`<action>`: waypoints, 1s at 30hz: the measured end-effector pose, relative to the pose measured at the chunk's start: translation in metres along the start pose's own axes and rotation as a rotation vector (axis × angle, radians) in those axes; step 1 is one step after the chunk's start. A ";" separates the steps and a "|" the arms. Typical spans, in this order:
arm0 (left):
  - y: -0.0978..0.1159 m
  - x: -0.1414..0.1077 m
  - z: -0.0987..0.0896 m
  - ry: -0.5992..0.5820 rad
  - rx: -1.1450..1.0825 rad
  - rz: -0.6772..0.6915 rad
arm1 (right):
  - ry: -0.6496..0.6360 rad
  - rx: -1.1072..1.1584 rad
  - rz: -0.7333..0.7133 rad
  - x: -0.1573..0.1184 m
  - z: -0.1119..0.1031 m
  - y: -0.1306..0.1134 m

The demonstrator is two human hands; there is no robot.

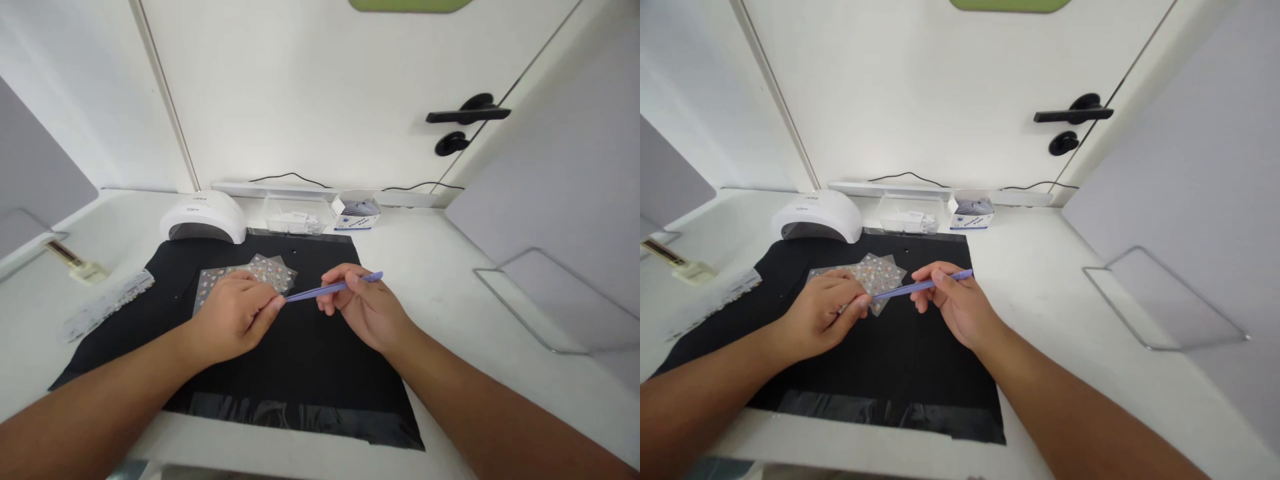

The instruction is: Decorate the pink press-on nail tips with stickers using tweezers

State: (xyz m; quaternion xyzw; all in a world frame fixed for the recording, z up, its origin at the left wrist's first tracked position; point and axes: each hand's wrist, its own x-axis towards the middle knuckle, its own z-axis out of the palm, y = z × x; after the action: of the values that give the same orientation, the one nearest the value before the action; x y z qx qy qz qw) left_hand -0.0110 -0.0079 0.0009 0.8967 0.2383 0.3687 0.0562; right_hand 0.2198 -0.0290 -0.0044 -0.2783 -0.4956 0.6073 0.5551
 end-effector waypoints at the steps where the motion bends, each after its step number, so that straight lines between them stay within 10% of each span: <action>1: 0.000 0.000 0.000 0.003 -0.007 -0.003 | 0.000 0.013 0.008 0.000 0.000 0.000; 30: -0.003 -0.003 -0.001 0.069 -0.003 -0.047 | 0.215 -0.128 -0.093 0.006 -0.014 -0.003</action>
State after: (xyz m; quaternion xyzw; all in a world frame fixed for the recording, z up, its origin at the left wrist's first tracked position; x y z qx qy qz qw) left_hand -0.0144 -0.0066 -0.0007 0.8775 0.2605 0.3985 0.0579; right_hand 0.2318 -0.0196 -0.0055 -0.3533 -0.4835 0.5148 0.6135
